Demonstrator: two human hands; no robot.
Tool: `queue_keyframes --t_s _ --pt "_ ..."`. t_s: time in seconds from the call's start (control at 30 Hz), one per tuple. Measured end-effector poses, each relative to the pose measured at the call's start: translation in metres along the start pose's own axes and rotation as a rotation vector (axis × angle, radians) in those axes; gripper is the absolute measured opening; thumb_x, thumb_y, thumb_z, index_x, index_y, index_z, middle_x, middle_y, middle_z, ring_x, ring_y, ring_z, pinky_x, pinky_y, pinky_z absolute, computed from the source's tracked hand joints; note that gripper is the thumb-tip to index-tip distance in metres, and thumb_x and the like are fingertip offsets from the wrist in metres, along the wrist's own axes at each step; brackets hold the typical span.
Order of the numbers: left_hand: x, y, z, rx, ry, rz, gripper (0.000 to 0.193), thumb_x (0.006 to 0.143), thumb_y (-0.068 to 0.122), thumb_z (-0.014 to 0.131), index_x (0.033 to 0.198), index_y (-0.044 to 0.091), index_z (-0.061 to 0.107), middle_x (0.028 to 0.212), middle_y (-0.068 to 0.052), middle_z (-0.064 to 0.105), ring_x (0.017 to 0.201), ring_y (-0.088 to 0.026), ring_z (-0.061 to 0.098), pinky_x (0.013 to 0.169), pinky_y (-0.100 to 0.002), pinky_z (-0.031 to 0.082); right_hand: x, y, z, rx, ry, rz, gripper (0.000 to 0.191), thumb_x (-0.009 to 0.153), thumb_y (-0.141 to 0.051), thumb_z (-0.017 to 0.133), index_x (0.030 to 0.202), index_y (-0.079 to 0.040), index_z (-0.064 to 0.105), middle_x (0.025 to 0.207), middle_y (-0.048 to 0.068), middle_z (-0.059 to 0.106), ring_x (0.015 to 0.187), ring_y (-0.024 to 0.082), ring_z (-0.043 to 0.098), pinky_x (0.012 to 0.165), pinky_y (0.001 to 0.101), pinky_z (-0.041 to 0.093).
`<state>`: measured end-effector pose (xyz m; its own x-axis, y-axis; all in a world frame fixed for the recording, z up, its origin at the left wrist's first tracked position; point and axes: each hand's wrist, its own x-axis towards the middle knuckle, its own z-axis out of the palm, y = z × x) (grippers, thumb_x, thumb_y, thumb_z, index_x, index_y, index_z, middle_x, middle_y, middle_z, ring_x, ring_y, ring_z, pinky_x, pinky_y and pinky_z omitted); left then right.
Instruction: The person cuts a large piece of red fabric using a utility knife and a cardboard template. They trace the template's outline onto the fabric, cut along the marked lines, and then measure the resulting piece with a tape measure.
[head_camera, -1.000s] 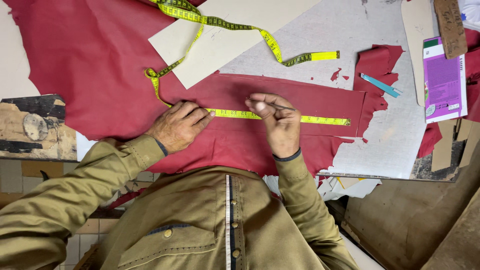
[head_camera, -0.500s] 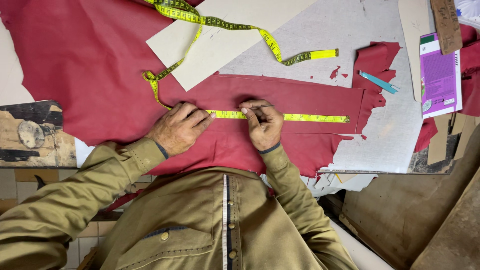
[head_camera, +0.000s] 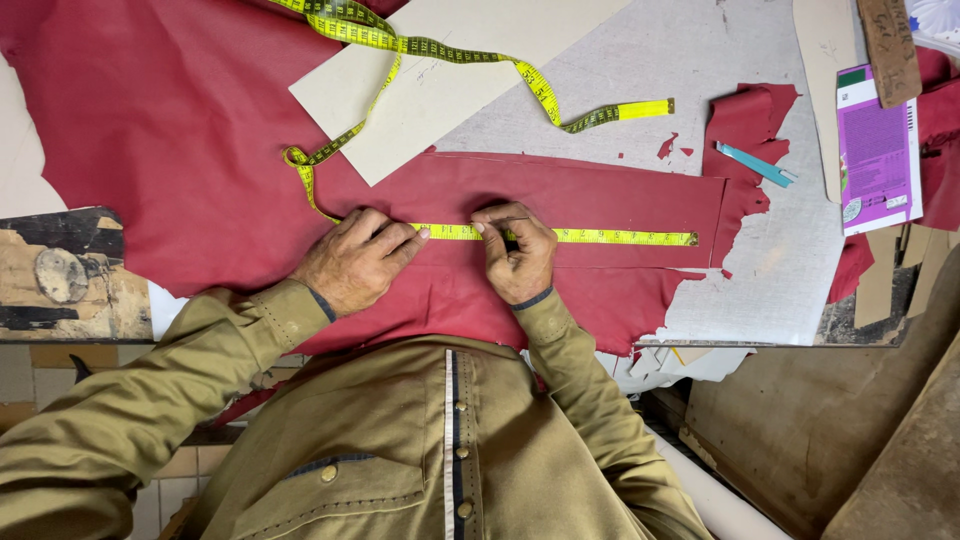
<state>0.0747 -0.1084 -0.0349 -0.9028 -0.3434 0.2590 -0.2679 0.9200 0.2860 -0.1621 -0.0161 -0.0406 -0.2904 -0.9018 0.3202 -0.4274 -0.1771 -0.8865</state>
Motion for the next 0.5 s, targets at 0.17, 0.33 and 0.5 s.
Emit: queue_keyframes --t_s 0.17,0.33,0.5 --pt "-0.0003 -0.0001 -0.001 0.002 0.001 0.002 0.035 0.089 0.014 0.06 0.12 0.003 0.072 0.112 -0.004 0.065 0.099 -0.025 0.053 0.088 -0.038 0.052 0.0013 -0.0075 0.0025 -0.08 -0.016 -0.013 0.01 0.09 0.013 0.068 0.089 0.003 0.066 0.095 0.014 0.074 0.083 0.021 0.073 0.072 0.0296 0.059" --pt "-0.0002 0.0 -0.0032 0.001 0.003 0.005 0.036 0.089 0.013 0.06 0.12 0.002 0.072 0.113 -0.004 0.065 0.097 -0.025 0.053 0.087 -0.038 0.052 0.0007 -0.0057 0.0024 -0.04 -0.01 -0.025 0.011 0.091 0.012 0.069 0.089 0.002 0.067 0.097 0.013 0.074 0.085 0.021 0.073 0.074 0.0291 0.059" --pt "0.0009 0.0001 -0.0046 -0.019 0.01 -0.011 0.035 0.09 0.013 0.06 0.121 0.003 0.073 0.11 -0.004 0.064 0.096 -0.024 0.053 0.085 -0.038 0.052 0.0028 -0.0007 0.0007 0.099 0.033 0.112 0.008 0.093 0.01 0.071 0.096 0.003 0.071 0.098 0.011 0.075 0.085 0.018 0.073 0.076 0.0275 0.059"
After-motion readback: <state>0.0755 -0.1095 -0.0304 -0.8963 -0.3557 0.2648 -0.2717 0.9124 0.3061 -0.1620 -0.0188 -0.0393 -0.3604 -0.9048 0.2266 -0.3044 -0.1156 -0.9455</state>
